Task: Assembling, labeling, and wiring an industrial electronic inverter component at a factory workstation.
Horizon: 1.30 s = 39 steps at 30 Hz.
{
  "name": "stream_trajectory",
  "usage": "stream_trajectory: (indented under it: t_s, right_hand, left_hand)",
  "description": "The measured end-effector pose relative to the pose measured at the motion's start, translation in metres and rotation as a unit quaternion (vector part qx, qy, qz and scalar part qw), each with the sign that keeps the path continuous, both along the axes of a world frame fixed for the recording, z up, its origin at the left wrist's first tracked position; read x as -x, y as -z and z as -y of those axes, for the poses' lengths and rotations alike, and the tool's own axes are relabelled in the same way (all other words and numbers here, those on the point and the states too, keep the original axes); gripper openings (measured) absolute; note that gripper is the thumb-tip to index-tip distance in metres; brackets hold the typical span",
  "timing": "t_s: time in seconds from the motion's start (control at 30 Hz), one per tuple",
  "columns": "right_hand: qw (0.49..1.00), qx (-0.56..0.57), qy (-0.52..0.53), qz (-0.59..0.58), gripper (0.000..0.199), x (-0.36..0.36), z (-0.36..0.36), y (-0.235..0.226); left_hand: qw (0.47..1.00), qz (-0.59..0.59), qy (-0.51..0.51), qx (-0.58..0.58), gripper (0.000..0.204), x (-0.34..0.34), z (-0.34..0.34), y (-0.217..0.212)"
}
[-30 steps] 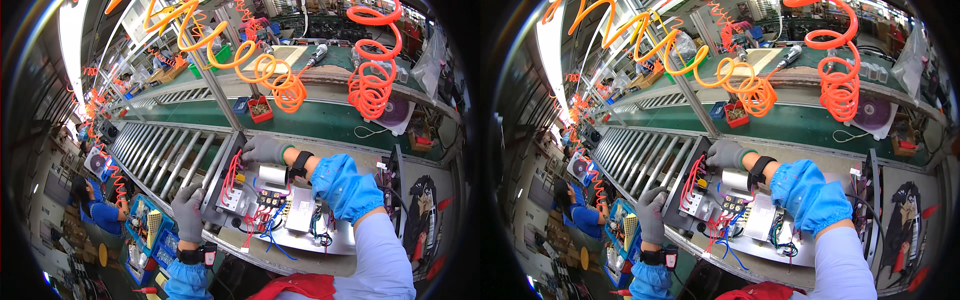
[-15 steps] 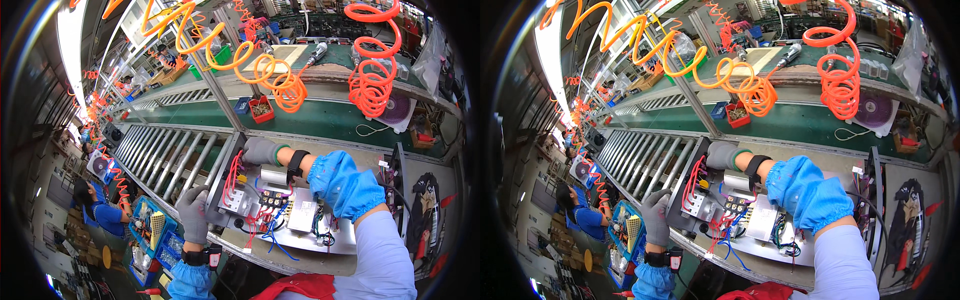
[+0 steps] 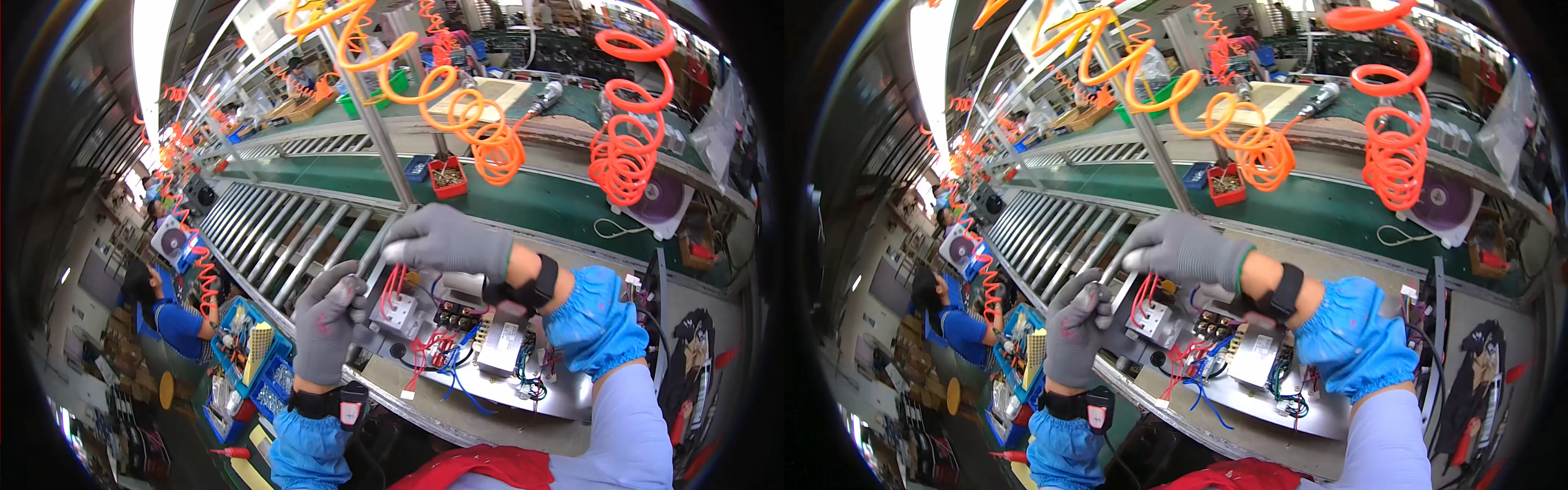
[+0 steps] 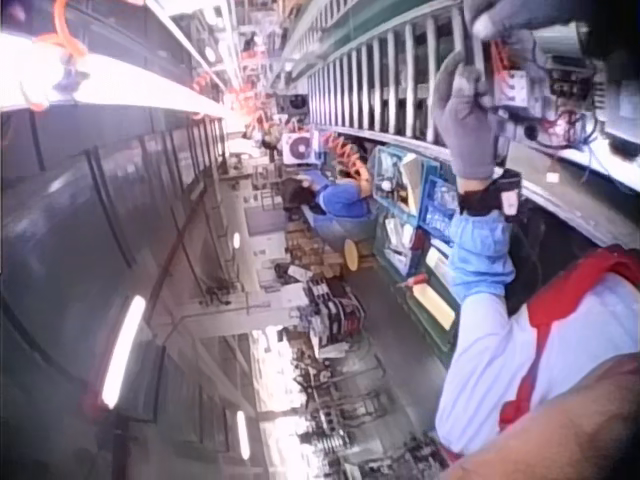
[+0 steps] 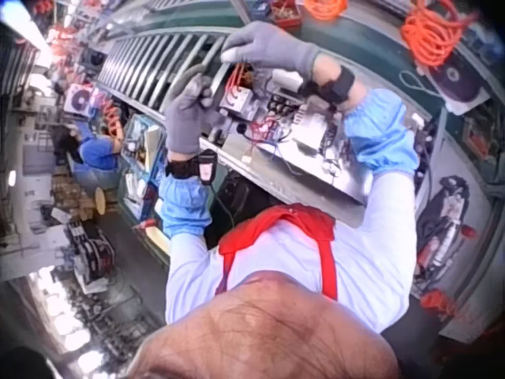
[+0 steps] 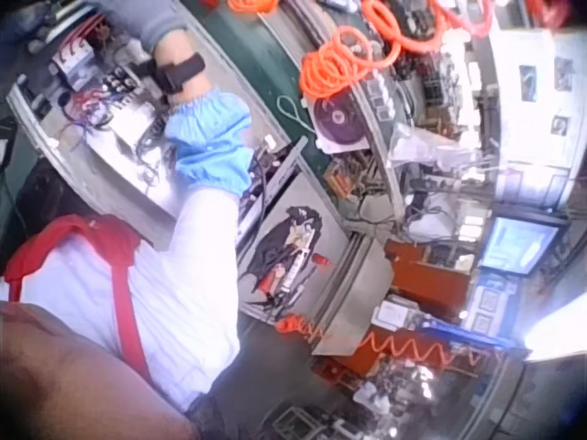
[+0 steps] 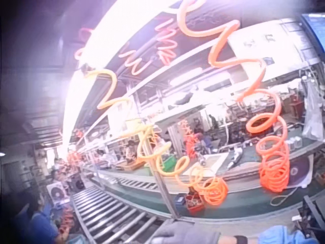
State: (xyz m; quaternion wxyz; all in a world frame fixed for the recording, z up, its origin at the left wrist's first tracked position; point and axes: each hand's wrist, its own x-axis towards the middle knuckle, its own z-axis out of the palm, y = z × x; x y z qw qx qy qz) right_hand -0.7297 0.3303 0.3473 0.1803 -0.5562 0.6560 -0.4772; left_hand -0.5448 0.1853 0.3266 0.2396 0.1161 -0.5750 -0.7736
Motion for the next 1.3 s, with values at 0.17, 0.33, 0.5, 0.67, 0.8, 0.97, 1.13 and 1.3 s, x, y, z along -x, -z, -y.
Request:
stream_trajectory:
  t_s: [0.17,0.33,0.5,0.67,0.8,0.97,1.13,1.3]
  right_hand:
    - [0.993,-0.002,-0.057,0.101,0.030,-0.044,-0.004,-0.011]
    - [0.981,-0.017,-0.066,0.184,0.029,-0.058,0.002,-0.013]
    - [0.986,-0.028,-0.061,0.150,0.025,-0.088,0.014,-0.015]
    - [0.998,-0.026,-0.028,0.048,0.021,-0.100,0.005,-0.025]
    - [0.991,-0.055,0.009,0.122,0.013,-0.114,0.004,-0.035]
    - [0.993,-0.107,0.023,0.038,0.016,-0.144,0.020,-0.045]
    - [0.990,-0.139,-0.007,-0.030,0.017,-0.187,0.040,-0.052]
    - [0.987,-0.156,-0.033,-0.035,0.018,-0.206,0.073,-0.042]
  left_hand:
    - [0.998,-0.054,0.020,0.019,0.032,-0.004,-0.014,-0.002]
    - [0.993,-0.036,-0.013,0.111,0.032,-0.025,-0.020,-0.007]
    - [0.967,-0.002,-0.053,0.249,0.031,-0.061,-0.013,-0.001]
    - [0.915,0.126,-0.272,0.269,0.021,-0.123,0.054,0.074]
    - [0.866,0.249,-0.412,0.136,0.020,-0.227,0.157,0.198]
    - [0.859,0.267,-0.437,0.031,0.021,-0.259,0.231,0.252]
    - [0.751,0.439,-0.430,0.242,0.031,-0.308,0.302,0.296]
    - [0.555,0.592,-0.191,0.553,0.019,-0.298,0.273,0.293]
